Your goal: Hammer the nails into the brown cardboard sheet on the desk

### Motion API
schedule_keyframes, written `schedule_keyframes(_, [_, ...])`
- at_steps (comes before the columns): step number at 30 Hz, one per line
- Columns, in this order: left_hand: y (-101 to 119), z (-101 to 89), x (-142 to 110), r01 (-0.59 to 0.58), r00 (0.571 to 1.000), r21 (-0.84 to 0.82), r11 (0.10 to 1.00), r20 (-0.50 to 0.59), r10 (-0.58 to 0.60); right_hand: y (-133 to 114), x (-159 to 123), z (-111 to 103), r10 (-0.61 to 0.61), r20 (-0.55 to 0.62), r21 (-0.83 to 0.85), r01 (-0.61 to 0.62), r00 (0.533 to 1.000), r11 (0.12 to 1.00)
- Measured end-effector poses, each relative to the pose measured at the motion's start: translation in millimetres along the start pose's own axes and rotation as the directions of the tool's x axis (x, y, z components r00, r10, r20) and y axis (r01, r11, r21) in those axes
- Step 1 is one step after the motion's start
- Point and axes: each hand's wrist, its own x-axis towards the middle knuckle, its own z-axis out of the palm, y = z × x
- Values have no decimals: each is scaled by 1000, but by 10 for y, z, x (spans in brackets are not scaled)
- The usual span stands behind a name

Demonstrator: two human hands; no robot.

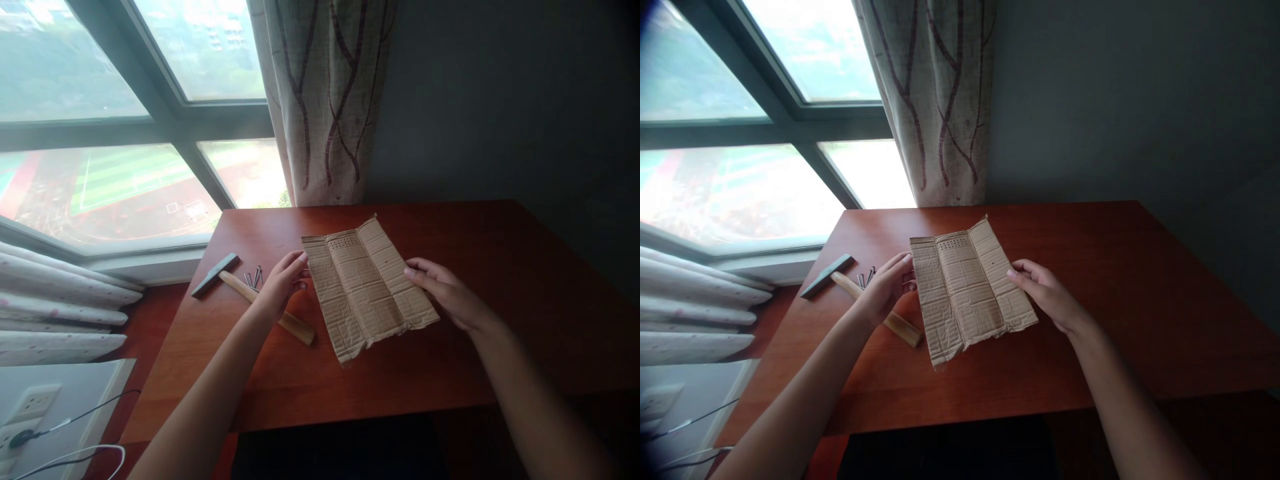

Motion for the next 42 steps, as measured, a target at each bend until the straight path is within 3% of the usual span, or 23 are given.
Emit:
schedule_keyframes(6, [20, 76, -61, -63, 998, 171, 983, 31, 59, -42, 85, 40, -51, -34, -24, 50, 998, 998])
schedule_keyframes(12, [0, 101, -101, -66, 997, 177, 982, 40, 60, -20, 129, 32, -49, -24, -61, 47, 999, 997])
schedule_keyframes(14, [5, 82, -128, -78, 995, 187, 979, -46, 88, 2, 133, 3, -84, -85, -131, 72, 993, 989])
schedule_keyframes(16, [53, 73, -177, -173, 952, 285, 943, -196, 234, -20, 111, -19, -189, -179, -259, 139, 966, 956])
schedule_keyframes(18, [144, 107, -251, -298, 851, 515, 803, -237, 468, -105, 63, -1, -367, -221, -430, 248, 903, 868])
schedule_keyframes(20, [245, 208, -337, -376, 778, 757, 534, -55, 626, -236, 12, 81, -552, -139, -589, 379, 823, 714])
schedule_keyframes(23, [316, 455, -437, -420, 783, 897, 139, 281, 555, -401, -3, 303, -654, 139, -718, 530, 744, 450])
schedule_keyframes(26, [247, 670, -463, -422, 805, 906, -36, 392, 445, -417, 74, 505, -588, 374, -742, 612, 718, 275])
schedule_keyframes(28, [167, 727, -456, -414, 814, 908, -65, 402, 420, -359, 146, 555, -539, 439, -744, 627, 719, 231])
schedule_keyframes(31, [77, 706, -440, -413, 810, 908, -67, 400, 429, -249, 229, 510, -521, 456, -732, 637, 722, 242])
schedule_keyframes(36, [50, 637, -422, -420, 814, 908, -12, 382, 438, -115, 242, 447, -545, 406, -724, 622, 734, 299])
schedule_keyframes(42, [79, 610, -429, -451, 815, 892, -14, 418, 401, -17, 80, 597, -564, 325, -811, 530, 759, 246])
